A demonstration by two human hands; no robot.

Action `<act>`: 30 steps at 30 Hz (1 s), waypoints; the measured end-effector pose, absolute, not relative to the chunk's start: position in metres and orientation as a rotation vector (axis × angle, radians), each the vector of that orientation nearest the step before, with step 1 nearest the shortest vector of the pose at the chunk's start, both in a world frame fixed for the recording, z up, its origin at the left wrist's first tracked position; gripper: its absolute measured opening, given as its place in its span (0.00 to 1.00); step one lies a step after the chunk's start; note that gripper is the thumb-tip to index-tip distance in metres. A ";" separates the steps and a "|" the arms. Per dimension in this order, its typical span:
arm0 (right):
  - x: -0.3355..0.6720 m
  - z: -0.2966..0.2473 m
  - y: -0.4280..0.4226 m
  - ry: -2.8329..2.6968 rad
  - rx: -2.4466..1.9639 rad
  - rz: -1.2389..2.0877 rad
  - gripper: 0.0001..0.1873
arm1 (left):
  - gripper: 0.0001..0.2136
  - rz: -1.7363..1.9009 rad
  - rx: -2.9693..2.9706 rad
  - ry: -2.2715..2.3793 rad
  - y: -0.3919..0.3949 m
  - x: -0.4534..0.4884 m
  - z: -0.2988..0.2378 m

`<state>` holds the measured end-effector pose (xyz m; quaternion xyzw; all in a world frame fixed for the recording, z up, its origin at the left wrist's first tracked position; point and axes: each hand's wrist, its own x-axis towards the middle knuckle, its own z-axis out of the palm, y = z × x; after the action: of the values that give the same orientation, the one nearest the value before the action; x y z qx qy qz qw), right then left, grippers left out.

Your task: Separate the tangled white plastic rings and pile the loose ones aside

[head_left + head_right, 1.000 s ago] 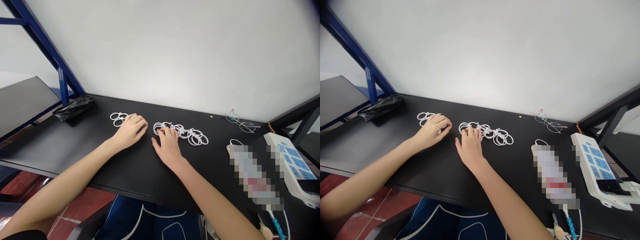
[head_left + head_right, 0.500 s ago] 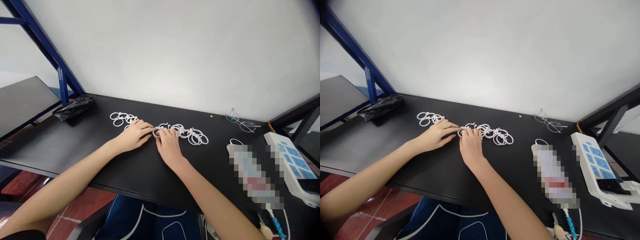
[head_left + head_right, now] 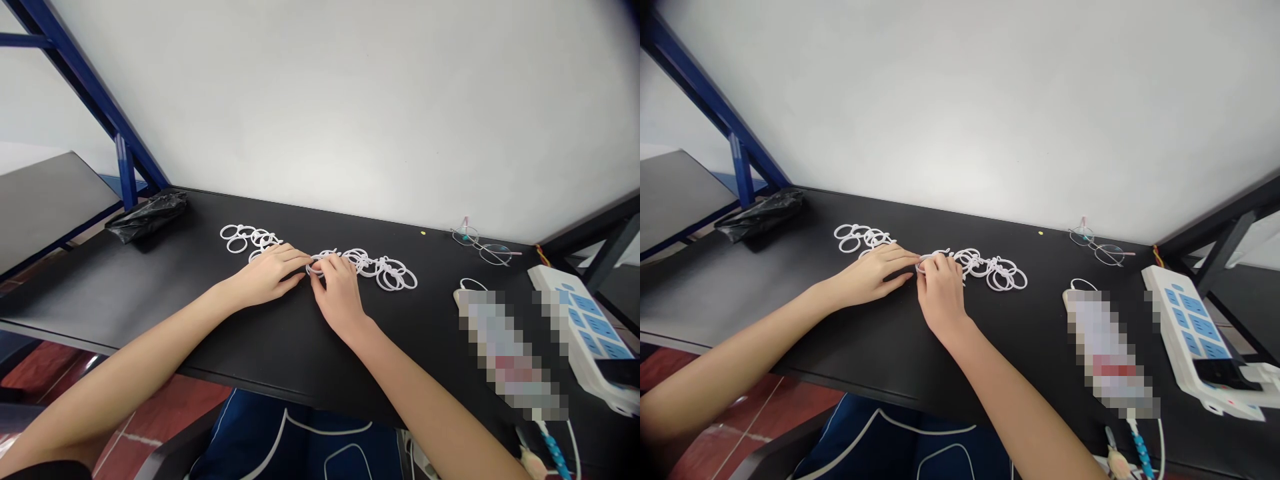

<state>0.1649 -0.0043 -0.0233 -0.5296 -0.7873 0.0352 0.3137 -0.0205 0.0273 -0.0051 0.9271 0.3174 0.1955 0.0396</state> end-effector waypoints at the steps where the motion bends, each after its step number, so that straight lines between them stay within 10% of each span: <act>1: 0.165 -0.023 -0.004 -2.061 -1.377 0.096 0.06 | 0.14 0.599 2.837 0.963 0.027 -0.020 -0.005; 30: 0.165 -0.021 -0.003 -1.968 -1.107 0.205 0.13 | 0.18 0.781 2.776 0.991 0.023 -0.018 -0.002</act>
<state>0.1645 -0.0029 -0.0208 -0.4424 -0.7863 0.0818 0.4234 -0.0178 0.0229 -0.0016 0.9094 0.3245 0.2559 0.0461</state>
